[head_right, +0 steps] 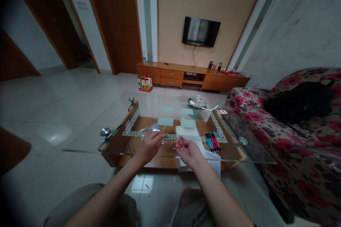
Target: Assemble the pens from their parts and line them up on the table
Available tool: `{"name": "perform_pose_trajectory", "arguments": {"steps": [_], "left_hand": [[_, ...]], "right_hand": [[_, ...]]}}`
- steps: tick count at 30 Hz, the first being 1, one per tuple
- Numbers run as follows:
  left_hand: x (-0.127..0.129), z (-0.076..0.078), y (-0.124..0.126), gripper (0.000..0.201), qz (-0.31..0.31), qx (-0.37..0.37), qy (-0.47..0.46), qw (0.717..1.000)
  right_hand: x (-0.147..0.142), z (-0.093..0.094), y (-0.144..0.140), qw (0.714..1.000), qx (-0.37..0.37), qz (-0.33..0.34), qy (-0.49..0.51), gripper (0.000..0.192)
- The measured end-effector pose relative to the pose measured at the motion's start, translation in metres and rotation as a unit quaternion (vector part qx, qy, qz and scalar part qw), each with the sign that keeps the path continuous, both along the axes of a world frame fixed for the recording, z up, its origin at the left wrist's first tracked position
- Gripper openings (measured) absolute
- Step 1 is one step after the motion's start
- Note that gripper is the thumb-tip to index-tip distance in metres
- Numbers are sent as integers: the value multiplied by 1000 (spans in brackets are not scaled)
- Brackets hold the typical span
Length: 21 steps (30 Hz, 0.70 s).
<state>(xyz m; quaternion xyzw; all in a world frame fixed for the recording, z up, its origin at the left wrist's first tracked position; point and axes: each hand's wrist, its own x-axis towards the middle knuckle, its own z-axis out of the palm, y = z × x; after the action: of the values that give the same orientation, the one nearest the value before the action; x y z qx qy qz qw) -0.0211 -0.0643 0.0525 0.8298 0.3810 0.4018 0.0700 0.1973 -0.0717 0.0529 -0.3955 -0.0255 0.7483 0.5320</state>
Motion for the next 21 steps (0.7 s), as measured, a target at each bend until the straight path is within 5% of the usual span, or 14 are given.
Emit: {"name": "perform_pose_trajectory", "arguments": {"steps": [5,10,14,21], "left_hand": [[0,-16,16,25,-5,-143,-129,981],[1,-45,31,26,-16,-294,-247,923],[-4,-59,33,32,-17,-349,-279,895],[-11,-59,34,42,12,-378,-277,883]], "right_hand": [[47,14,44,981,112,-110,-113,42],[98,-34,59,916,82,-239,-310,31],[125,-70,54,899,89,-222,-366,30],[120,-79,62,850,184,-148,-470,24]]}}
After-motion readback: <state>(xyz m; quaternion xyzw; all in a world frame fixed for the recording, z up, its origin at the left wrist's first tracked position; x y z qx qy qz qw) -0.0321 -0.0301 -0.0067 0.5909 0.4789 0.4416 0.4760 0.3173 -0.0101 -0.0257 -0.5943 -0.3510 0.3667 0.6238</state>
